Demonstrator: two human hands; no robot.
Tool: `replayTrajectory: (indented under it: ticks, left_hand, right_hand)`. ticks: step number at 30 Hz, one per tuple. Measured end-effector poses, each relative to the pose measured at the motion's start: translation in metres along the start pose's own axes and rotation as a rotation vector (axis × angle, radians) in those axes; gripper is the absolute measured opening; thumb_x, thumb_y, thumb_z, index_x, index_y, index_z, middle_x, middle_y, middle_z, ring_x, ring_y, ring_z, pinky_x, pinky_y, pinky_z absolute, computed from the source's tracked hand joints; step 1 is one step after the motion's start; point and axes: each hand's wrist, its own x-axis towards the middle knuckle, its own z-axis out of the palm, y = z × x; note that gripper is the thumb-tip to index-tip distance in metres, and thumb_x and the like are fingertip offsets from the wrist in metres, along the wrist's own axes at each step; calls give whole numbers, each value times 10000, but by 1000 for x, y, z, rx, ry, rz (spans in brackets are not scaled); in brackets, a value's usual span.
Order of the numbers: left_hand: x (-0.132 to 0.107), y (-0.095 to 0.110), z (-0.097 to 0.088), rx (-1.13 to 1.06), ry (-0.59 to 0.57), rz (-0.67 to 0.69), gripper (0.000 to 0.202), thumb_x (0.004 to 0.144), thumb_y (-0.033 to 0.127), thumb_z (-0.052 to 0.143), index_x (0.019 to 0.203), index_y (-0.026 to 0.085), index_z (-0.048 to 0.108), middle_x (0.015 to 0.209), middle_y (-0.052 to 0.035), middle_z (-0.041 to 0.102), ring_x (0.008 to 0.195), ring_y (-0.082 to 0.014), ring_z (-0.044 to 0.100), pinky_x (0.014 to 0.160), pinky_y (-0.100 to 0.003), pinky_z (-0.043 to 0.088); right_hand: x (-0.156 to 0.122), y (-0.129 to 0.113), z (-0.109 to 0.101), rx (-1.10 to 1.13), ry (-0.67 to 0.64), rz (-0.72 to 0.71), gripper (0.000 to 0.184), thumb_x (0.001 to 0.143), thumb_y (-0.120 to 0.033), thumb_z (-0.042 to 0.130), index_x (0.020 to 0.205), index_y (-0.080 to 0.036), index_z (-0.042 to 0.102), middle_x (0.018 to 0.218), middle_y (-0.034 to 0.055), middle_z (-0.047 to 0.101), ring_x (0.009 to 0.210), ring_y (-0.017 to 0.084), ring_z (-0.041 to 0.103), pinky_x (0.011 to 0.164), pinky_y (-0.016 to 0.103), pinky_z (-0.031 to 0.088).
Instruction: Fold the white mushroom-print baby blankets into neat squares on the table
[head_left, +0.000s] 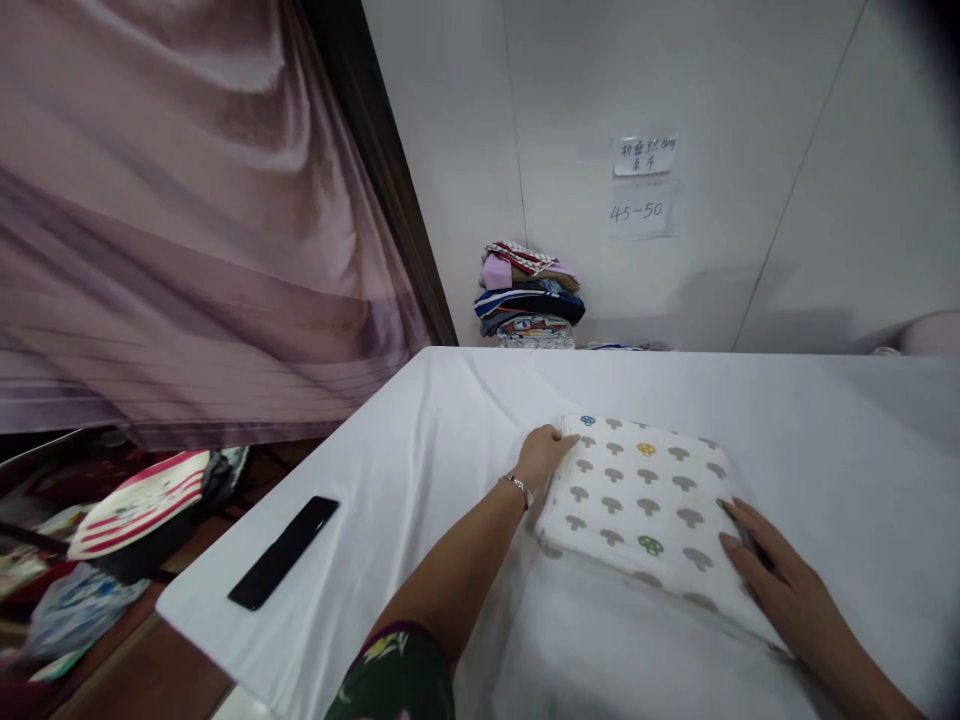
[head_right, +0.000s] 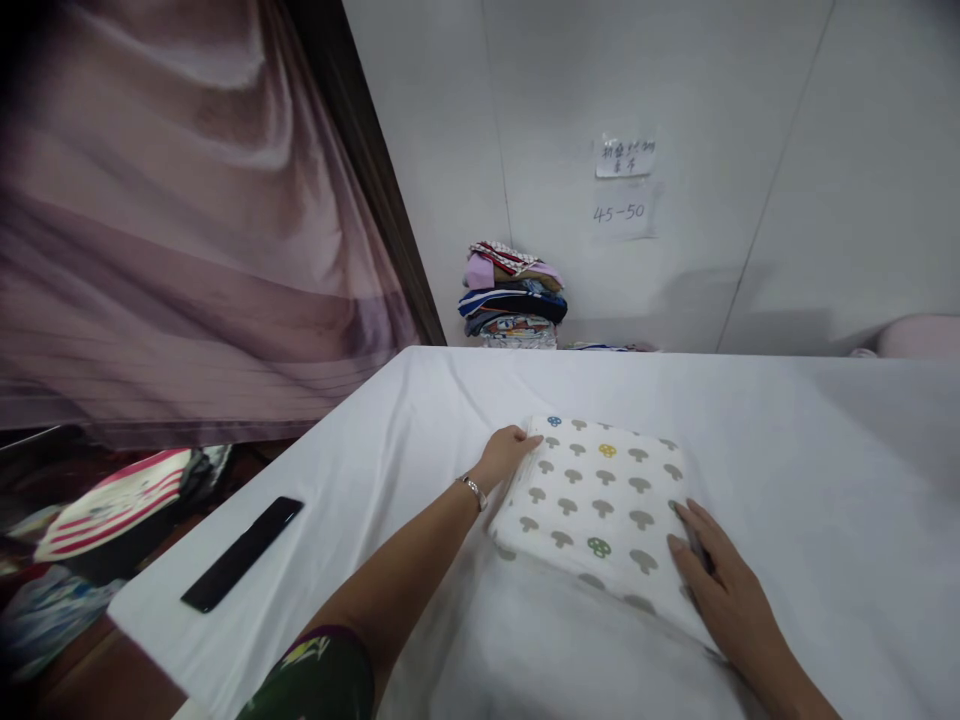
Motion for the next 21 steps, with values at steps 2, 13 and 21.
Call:
replayTrajectory:
  ticks: [2,13,21]
  left_hand:
    - [-6,-1,1,13,8,8,268,722,451,596,698,188,551,757,-16,636,692,-155,556,588,-239,383]
    - [-11,-1,2,-102,28,-83,192,797,330,526,685,174,541,806,-32,650,736,-150,567,634,-237,395]
    - [-17,-7,4,33,90,-73,222,785,410,547,766,189,536,875,-54,646,802,-178,574,678,-254,401]
  right_hand:
    - [0,0,0,-4,7,3,512,777,-533,482,1226,-291,525,1395,4,407,1265,287,364,1028,451,339]
    - [-1,0,0,-8,-10,-24,482,801,-505,470,1233,-294,511,1416,-4,374,1284,265,339,1053,433,305]
    - [-5,-11,-1,27,6,22,505,787,-506,487,1236,-277,514,1404,16,393,1278,275,346,1046,442,306]
